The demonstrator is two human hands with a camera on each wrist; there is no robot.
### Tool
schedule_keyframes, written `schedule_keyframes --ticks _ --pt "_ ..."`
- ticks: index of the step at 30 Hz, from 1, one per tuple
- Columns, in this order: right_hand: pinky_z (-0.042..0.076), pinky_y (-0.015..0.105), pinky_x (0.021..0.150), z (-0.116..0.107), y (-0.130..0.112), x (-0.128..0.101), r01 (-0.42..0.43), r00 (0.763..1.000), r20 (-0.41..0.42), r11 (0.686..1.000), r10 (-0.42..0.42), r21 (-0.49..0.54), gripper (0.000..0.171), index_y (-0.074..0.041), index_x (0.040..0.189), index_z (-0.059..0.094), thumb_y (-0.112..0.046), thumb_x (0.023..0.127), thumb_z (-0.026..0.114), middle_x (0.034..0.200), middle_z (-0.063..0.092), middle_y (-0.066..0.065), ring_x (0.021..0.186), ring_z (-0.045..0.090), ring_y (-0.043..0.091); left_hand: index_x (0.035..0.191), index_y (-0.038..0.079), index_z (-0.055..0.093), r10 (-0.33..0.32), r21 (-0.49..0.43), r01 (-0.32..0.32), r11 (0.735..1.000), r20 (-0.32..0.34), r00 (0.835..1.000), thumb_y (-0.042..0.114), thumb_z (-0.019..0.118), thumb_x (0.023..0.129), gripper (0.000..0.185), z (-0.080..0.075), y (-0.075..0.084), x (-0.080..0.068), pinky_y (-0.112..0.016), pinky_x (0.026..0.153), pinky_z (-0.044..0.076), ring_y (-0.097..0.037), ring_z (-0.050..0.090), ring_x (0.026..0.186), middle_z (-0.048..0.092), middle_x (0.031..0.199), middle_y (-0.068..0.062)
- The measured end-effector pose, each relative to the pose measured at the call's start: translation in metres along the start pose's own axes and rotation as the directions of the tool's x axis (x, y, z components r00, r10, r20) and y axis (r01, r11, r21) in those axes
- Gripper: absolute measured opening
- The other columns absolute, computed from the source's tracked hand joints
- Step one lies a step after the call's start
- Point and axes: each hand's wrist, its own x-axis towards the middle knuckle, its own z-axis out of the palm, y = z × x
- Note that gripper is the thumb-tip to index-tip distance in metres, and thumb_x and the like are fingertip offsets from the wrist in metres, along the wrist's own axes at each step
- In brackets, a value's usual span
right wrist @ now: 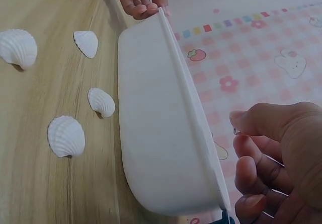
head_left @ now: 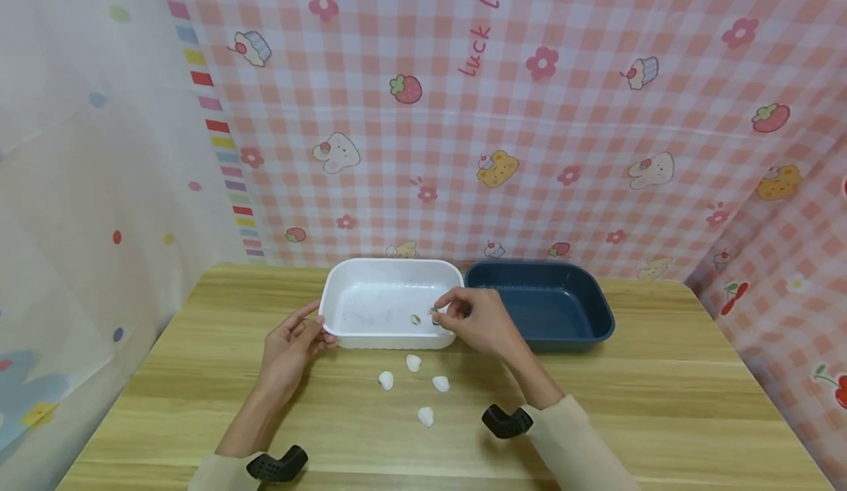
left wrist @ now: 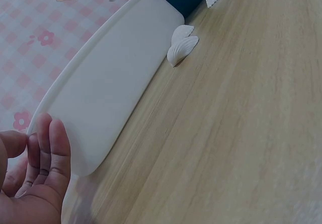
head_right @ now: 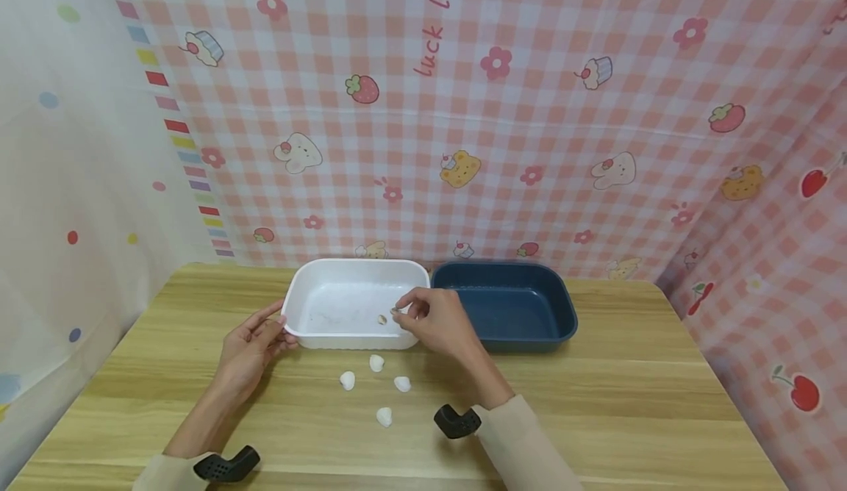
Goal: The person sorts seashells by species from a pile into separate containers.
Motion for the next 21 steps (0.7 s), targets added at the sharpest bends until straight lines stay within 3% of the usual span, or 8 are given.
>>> schedule_keyframes --ticks 21 --pt "0.044 0.023 0.049 0.011 0.002 0.022 0.001 1.0 0.014 0.999 -0.001 -0.034 0.01 -0.016 0.098 0.079 -0.024 0.092 0.078 0.069 0.068 -0.003 0.059 0.057 0.01 0.148 0.004 0.05 -0.01 0.002 0.01 1.0 -0.005 1.0 0.01 0.058 0.105 0.044 0.003 0.003 -0.002 -0.021 0.075 0.064 -0.007 0.069 0.073 0.069 0.087 0.002"
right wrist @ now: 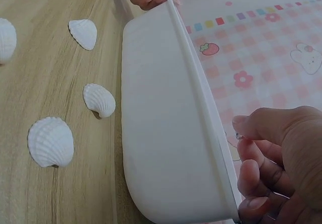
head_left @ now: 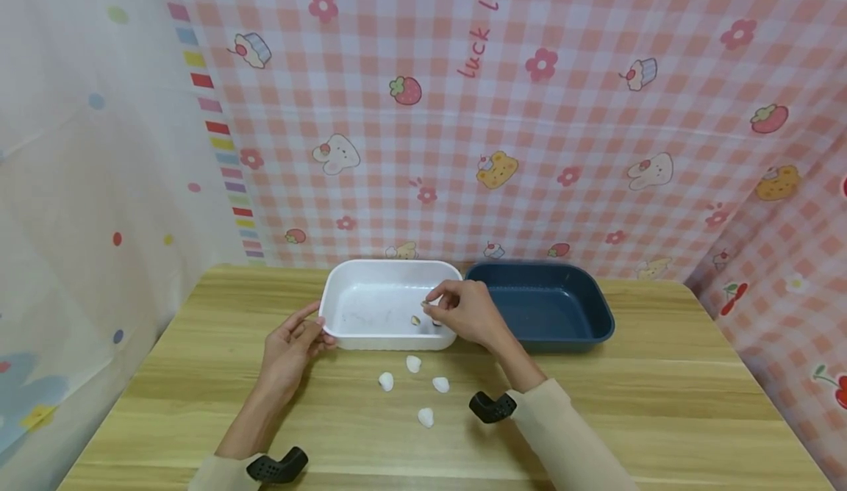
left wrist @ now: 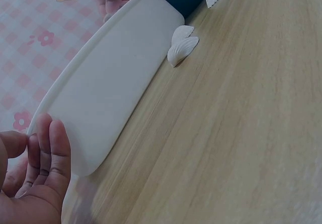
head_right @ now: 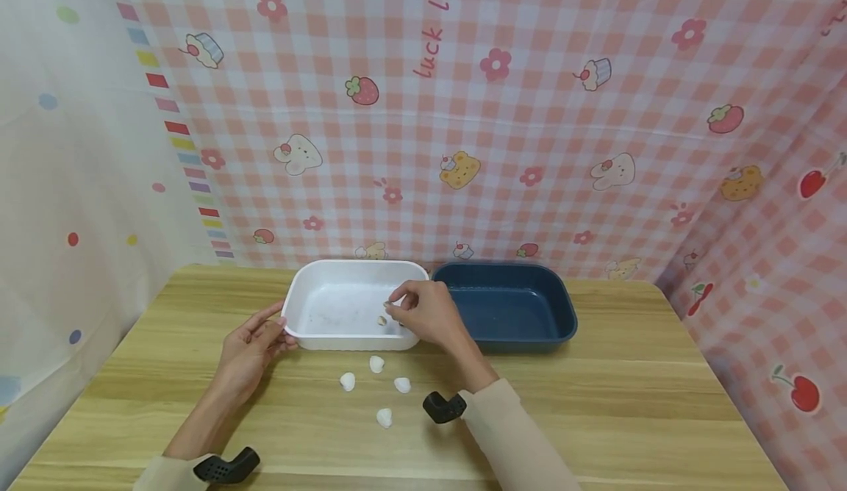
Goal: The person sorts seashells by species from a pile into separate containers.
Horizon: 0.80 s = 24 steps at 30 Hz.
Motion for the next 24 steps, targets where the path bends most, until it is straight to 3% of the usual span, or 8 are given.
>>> schedule_keyframes --ticks 13,24 --pt "0.048 0.024 0.055 -0.003 0.004 -0.002 -0.024 0.999 -0.041 1.0 0.024 -0.003 0.016 -0.014 0.103 0.078 -0.026 0.093 0.077 0.073 0.069 -0.002 0.062 0.058 0.01 0.148 0.006 0.05 0.001 0.002 -0.001 1.0 -0.009 1.0 0.012 0.058 0.106 0.044 -0.002 -0.004 0.001 -0.023 0.076 0.065 -0.007 0.07 0.074 0.069 0.088 0.002" --pt "0.049 0.024 0.061 -0.016 0.004 -0.018 -0.014 1.0 -0.008 1.0 0.014 0.015 0.024 -0.012 0.111 0.076 -0.03 0.095 0.075 0.078 0.069 -0.003 0.071 0.061 0.012 0.149 0.006 0.05 -0.002 -0.002 0.002 1.0 -0.009 1.0 0.012 0.057 0.106 0.044 -0.002 -0.002 0.002 -0.022 0.077 0.064 -0.007 0.069 0.074 0.069 0.087 0.002"
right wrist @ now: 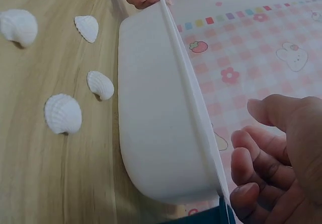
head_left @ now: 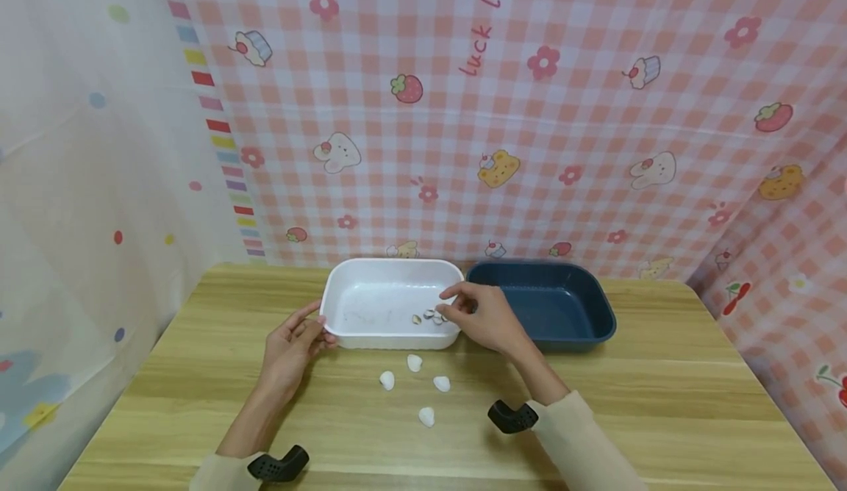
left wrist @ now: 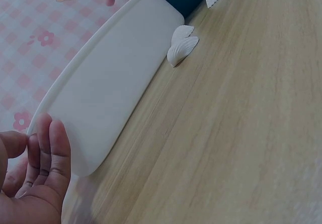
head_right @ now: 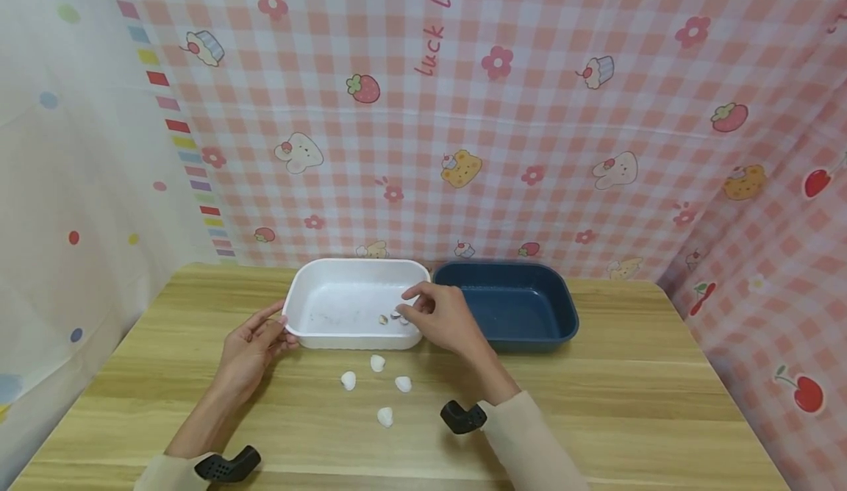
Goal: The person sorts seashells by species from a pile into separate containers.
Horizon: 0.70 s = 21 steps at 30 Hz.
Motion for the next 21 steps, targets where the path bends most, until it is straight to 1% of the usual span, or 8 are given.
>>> schedule_keyframes --ticks 3,6,9,14,18,21 --pt "0.05 0.023 0.062 -0.004 0.0 -0.006 0.004 1.0 0.011 1.0 -0.004 0.0 0.028 -0.01 0.114 0.075 -0.03 0.095 0.075 0.079 0.069 -0.003 0.072 0.061 0.012 0.148 0.006 0.051 0.003 0.001 -0.003 1.0 -0.003 1.0 0.012 0.058 0.106 0.043 -0.001 -0.001 0.001 -0.022 0.076 0.064 -0.008 0.07 0.074 0.069 0.087 0.002" --pt "0.051 0.023 0.063 -0.007 0.002 -0.013 0.014 1.0 0.016 1.0 -0.014 -0.002 0.03 -0.009 0.116 0.074 -0.031 0.095 0.075 0.08 0.07 -0.004 0.073 0.062 0.011 0.149 0.006 0.05 0.007 0.005 -0.007 1.0 0.004 1.0 0.013 0.058 0.106 0.044 0.0 -0.001 0.002 -0.023 0.077 0.064 -0.008 0.07 0.074 0.07 0.087 0.003" --pt "0.052 0.024 0.064 -0.01 0.006 -0.02 0.022 1.0 0.019 1.0 -0.021 -0.005 0.027 -0.013 0.116 0.074 -0.031 0.096 0.075 0.081 0.07 -0.006 0.073 0.063 0.01 0.148 0.007 0.051 0.011 0.005 -0.011 1.0 0.007 1.0 0.012 0.058 0.106 0.043 0.0 -0.001 0.002 -0.023 0.078 0.065 -0.008 0.07 0.075 0.07 0.087 0.004" --pt "0.051 0.023 0.064 -0.013 0.011 -0.031 0.0 0.999 0.035 1.0 0.0 -0.017 0.025 -0.018 0.116 0.073 -0.032 0.095 0.075 0.08 0.067 -0.009 0.073 0.062 0.01 0.148 0.007 0.051 0.011 0.01 -0.011 1.0 0.0 1.0 0.012 0.057 0.106 0.043 0.0 -0.001 0.001 -0.022 0.076 0.064 -0.008 0.07 0.074 0.07 0.085 0.004" --pt "0.051 0.023 0.064 -0.017 0.013 -0.04 0.003 0.999 0.042 1.0 -0.002 -0.025 0.026 -0.018 0.118 0.072 -0.031 0.096 0.074 0.08 0.067 -0.01 0.074 0.061 0.01 0.148 0.006 0.05 0.011 0.013 -0.011 1.0 -0.003 1.0 0.012 0.058 0.106 0.044 0.0 -0.001 0.0 -0.022 0.076 0.064 -0.007 0.07 0.074 0.07 0.086 0.004" --pt "0.051 0.023 0.064 -0.02 0.015 -0.047 0.017 0.999 0.044 0.999 -0.015 -0.034 0.029 -0.015 0.119 0.072 -0.031 0.096 0.075 0.08 0.066 -0.011 0.072 0.061 0.008 0.148 0.006 0.05 0.011 0.016 -0.011 1.0 -0.002 1.0 0.012 0.057 0.106 0.043 0.0 0.0 -0.001 -0.022 0.076 0.064 -0.007 0.07 0.074 0.07 0.086 0.004"
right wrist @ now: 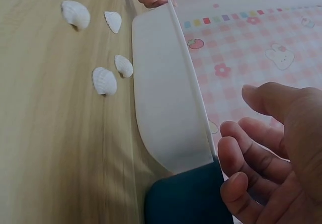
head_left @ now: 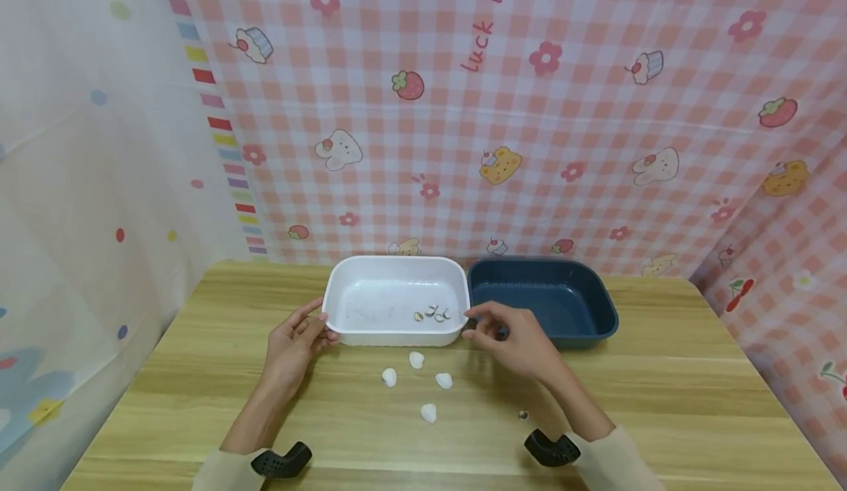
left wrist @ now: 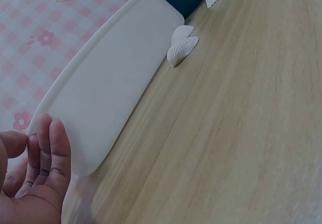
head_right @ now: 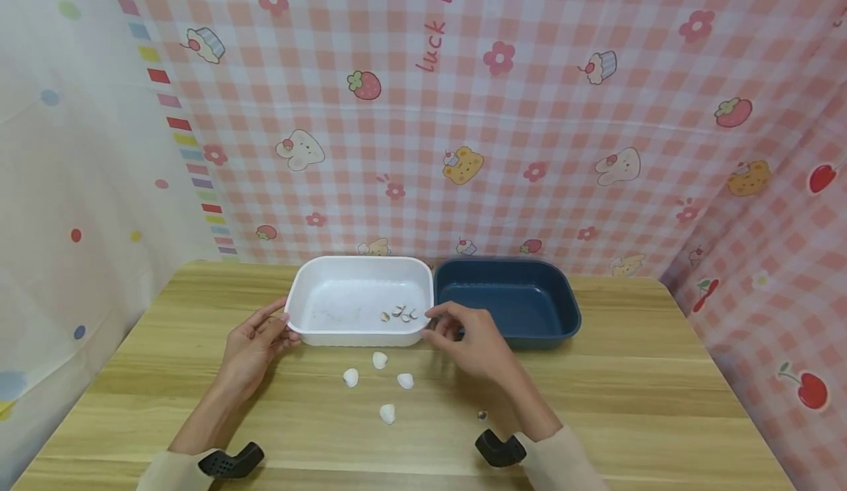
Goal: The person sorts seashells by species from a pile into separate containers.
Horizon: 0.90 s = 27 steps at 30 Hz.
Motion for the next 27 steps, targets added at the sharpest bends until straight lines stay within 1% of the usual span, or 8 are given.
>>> schedule_keyframes --ticks 4,9,18,22,25,27 --pt "0.05 0.022 0.063 -0.004 0.002 -0.009 0.03 1.0 -0.003 0.999 -0.03 -0.02 0.03 -0.014 0.118 0.072 -0.031 0.094 0.076 0.079 0.066 -0.012 0.069 0.059 0.006 0.148 0.007 0.051 -0.002 -0.005 0.002 1.0 -0.001 1.0 0.013 0.058 0.106 0.043 0.0 0.0 0.0 -0.022 0.077 0.064 -0.007 0.07 0.074 0.07 0.086 0.004" --pt "0.051 0.021 0.061 -0.009 0.007 -0.019 0.073 0.997 0.004 0.997 -0.073 -0.021 0.027 -0.017 0.118 0.072 -0.027 0.094 0.077 0.079 0.066 -0.013 0.068 0.059 0.003 0.149 0.007 0.05 -0.009 -0.011 0.009 1.0 -0.005 1.0 0.013 0.058 0.106 0.044 0.0 0.0 0.001 -0.022 0.077 0.064 -0.007 0.07 0.074 0.07 0.087 0.003" --pt "0.052 0.021 0.057 -0.013 0.018 -0.038 0.097 0.994 0.055 0.995 -0.095 -0.03 0.026 -0.02 0.117 0.071 -0.022 0.093 0.078 0.08 0.067 -0.015 0.069 0.06 0.001 0.148 0.008 0.051 -0.01 -0.007 0.01 1.0 0.001 1.0 0.012 0.057 0.106 0.042 0.0 -0.001 0.001 -0.023 0.078 0.064 -0.008 0.07 0.075 0.07 0.086 0.005" --pt "0.055 0.022 0.06 -0.013 0.024 -0.046 0.12 0.991 0.068 0.993 -0.119 -0.019 0.026 -0.017 0.117 0.072 -0.023 0.093 0.078 0.08 0.067 -0.014 0.07 0.06 0.001 0.148 0.006 0.05 0.0 -0.004 0.0 1.0 0.006 1.0 0.013 0.057 0.106 0.043 0.0 0.0 0.0 -0.022 0.077 0.064 -0.007 0.07 0.075 0.069 0.084 0.006" --pt "0.057 0.022 0.062 -0.014 0.029 -0.052 0.123 0.989 0.078 0.992 -0.124 0.008 0.027 -0.013 0.116 0.073 -0.024 0.092 0.079 0.08 0.067 -0.013 0.07 0.061 0.001 0.148 0.005 0.05 0.003 -0.007 -0.003 1.0 0.008 1.0 0.012 0.057 0.106 0.043 0.0 0.001 0.0 -0.022 0.077 0.064 -0.008 0.07 0.074 0.069 0.083 0.005" --pt "0.057 0.022 0.062 -0.014 0.033 -0.056 0.121 0.988 0.088 0.992 -0.123 0.027 0.027 -0.013 0.115 0.073 -0.025 0.092 0.079 0.08 0.068 -0.012 0.07 0.061 0.001 0.148 0.004 0.05 0.005 -0.009 -0.005 1.0 0.01 1.0 0.012 0.057 0.106 0.044 0.001 0.001 -0.001 -0.021 0.076 0.064 -0.007 0.07 0.074 0.069 0.083 0.006"
